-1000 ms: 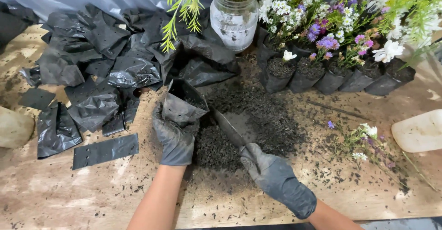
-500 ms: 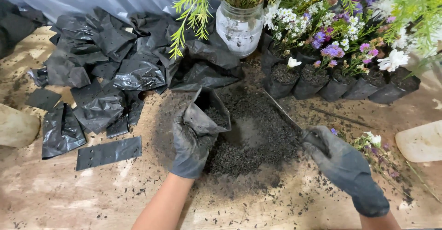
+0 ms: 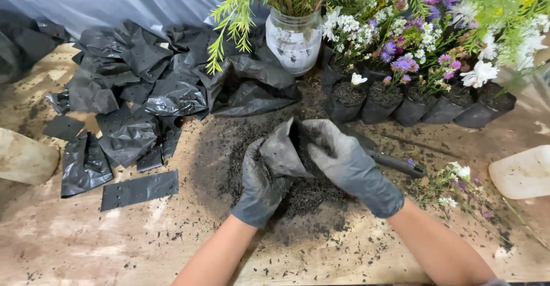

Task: Filling small plastic nursery bags with soil using a hand trowel and compacting the soil.

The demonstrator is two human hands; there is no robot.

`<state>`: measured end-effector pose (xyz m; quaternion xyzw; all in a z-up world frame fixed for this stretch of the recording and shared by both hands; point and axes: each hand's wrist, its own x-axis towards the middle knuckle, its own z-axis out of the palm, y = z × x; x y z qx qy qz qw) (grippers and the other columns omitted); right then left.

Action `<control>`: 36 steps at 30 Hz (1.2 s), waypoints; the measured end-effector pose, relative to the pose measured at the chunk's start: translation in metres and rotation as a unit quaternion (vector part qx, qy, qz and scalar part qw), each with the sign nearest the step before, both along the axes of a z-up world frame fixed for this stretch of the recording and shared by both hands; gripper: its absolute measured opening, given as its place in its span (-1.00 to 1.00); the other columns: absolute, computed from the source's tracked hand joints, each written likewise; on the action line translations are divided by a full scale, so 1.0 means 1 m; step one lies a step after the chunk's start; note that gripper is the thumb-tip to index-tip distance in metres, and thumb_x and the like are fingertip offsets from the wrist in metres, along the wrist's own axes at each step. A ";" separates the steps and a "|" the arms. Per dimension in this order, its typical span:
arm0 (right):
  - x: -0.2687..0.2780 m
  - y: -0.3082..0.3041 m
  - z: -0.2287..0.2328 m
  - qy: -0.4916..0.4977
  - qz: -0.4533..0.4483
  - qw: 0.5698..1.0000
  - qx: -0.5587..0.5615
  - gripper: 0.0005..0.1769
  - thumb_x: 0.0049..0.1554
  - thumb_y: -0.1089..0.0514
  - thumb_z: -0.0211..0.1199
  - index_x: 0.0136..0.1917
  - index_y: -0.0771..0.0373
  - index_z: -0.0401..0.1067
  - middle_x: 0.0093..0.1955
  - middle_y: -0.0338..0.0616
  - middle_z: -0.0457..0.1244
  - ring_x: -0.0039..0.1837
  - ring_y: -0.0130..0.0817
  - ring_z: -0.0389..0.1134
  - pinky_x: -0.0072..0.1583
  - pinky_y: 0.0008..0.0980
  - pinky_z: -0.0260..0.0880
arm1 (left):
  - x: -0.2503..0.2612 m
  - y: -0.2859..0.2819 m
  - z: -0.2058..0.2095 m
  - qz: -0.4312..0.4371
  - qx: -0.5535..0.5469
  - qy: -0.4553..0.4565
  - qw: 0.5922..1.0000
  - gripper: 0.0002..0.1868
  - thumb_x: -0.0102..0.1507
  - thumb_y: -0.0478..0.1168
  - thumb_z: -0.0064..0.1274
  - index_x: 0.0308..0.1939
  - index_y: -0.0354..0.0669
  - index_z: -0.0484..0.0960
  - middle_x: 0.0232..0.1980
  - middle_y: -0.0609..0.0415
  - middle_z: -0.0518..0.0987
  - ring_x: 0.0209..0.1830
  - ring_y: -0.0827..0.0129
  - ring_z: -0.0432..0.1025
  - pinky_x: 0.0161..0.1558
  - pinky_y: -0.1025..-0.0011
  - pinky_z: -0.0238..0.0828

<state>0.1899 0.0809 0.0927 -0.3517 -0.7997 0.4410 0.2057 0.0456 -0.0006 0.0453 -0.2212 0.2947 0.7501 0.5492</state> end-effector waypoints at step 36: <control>0.130 0.137 -0.045 -0.430 -0.120 0.870 0.209 -0.70 0.15 0.21 0.20 0.14 0.12 0.57 0.12 0.05 0.44 0.11 0.08 0.48 0.12 0.02 0.52 | -0.019 -0.025 0.026 -0.067 0.062 0.906 0.414 -0.69 0.35 -0.01 -0.18 -0.02 0.07 0.66 0.11 0.15 0.58 0.26 0.06 0.29 0.36 0.00 -0.06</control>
